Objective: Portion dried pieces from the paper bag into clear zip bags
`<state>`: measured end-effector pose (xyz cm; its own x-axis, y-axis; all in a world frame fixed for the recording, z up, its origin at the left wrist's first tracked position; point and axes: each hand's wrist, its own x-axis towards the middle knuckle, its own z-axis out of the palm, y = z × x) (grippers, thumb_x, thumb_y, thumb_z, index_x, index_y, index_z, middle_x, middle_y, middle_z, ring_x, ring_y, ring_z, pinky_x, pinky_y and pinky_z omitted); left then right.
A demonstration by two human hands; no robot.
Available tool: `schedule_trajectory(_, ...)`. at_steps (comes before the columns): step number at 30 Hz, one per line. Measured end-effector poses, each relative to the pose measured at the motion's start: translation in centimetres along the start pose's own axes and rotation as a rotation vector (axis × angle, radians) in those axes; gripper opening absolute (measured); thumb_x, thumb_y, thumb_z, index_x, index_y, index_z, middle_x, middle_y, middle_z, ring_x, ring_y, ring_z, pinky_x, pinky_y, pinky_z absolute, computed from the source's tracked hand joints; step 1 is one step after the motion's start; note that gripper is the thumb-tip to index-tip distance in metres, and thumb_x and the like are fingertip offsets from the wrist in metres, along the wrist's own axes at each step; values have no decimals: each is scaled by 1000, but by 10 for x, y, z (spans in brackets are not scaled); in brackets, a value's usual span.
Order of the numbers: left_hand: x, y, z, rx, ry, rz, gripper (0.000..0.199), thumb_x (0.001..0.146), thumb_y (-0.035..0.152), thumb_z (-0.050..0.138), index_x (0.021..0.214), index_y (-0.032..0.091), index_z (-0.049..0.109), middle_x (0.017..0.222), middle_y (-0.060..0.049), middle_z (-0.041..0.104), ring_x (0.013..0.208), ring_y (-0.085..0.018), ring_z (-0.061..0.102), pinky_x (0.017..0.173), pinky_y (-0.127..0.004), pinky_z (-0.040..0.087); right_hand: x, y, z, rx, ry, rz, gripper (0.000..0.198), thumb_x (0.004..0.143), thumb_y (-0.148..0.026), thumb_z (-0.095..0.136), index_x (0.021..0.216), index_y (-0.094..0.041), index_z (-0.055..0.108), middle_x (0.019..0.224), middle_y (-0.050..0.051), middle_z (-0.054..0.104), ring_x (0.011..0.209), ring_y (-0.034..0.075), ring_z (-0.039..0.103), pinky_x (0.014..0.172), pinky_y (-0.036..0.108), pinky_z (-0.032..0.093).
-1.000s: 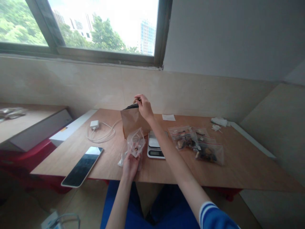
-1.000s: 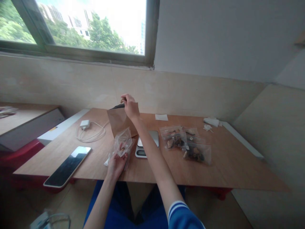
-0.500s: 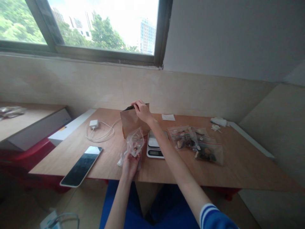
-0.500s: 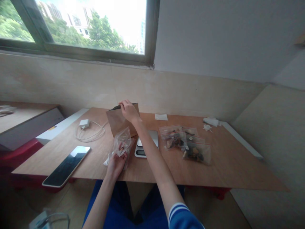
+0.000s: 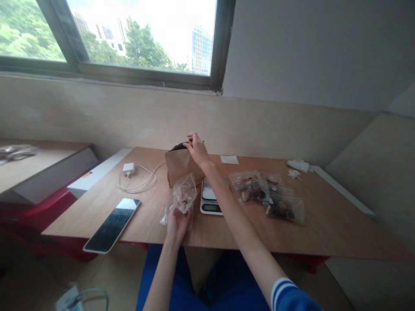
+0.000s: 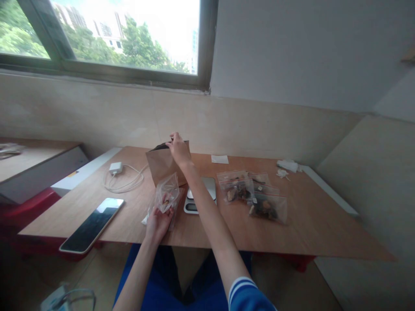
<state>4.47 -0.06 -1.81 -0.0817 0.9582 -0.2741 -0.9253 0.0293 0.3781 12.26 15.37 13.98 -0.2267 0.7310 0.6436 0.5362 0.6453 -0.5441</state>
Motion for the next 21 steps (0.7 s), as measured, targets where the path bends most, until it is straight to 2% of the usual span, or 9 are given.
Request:
schedule_trajectory(2,-1,0,1,0,6,-5,31,86,13,40,109,15,61,98,-9,65,74,-13,62,57,-21,51,-2,-1,0,-11,-12,-20,11,86,-19,53,96,-15,56,97,9,60,92,18,59,83,31,47)
schedule_trajectory(5,-1,1,1,-2,5,-7,31,87,13,39,107,14,62,98,-9,65,74,-12,62,57,-21,52,-8,-2,1,-24,-41,-48,19,90,-25,47,85,-15,63,97,8,59,91,16,59,85,30,46)
schedule_trajectory(10,0,0,-1,-9,-11,2,32,87,13,38,110,14,61,100,-10,65,79,-14,63,58,-21,52,-27,-11,-2,31,90,-120,22,92,-24,43,100,-18,62,113,9,53,111,17,50,99,32,39)
schedule_trajectory(13,0,0,-1,-14,-21,-6,33,87,14,38,112,14,60,101,-10,65,76,-13,63,57,-21,53,-45,-22,-11,120,109,-58,23,91,-20,39,96,-18,62,103,7,56,103,15,54,94,29,42)
schedule_trajectory(14,1,0,-1,-15,-23,-9,32,87,14,38,111,14,60,101,-10,65,75,-13,63,57,-21,53,-52,-25,-15,165,65,-25,24,90,-20,38,94,-18,61,98,6,58,97,14,56,90,27,44)
schedule_trajectory(16,1,0,-2,-15,-23,-9,31,87,14,40,110,15,60,101,-10,66,76,-13,63,57,-21,53,-67,-30,-22,245,-109,48,25,90,-20,36,92,-17,61,88,3,61,84,12,59,78,24,47)
schedule_trajectory(18,2,0,-3,-20,-18,-10,30,86,13,41,107,15,61,101,-10,66,78,-14,64,58,-22,53,-80,-32,-28,251,-363,123,25,89,-19,37,89,-15,63,82,2,63,74,11,59,68,21,45)
schedule_trajectory(21,5,0,-5,-45,17,-21,28,85,10,39,96,15,64,91,-8,68,77,-14,64,60,-23,53,-98,-31,-30,113,-765,187,23,84,-15,44,83,-13,67,80,3,67,70,11,60,62,19,42)
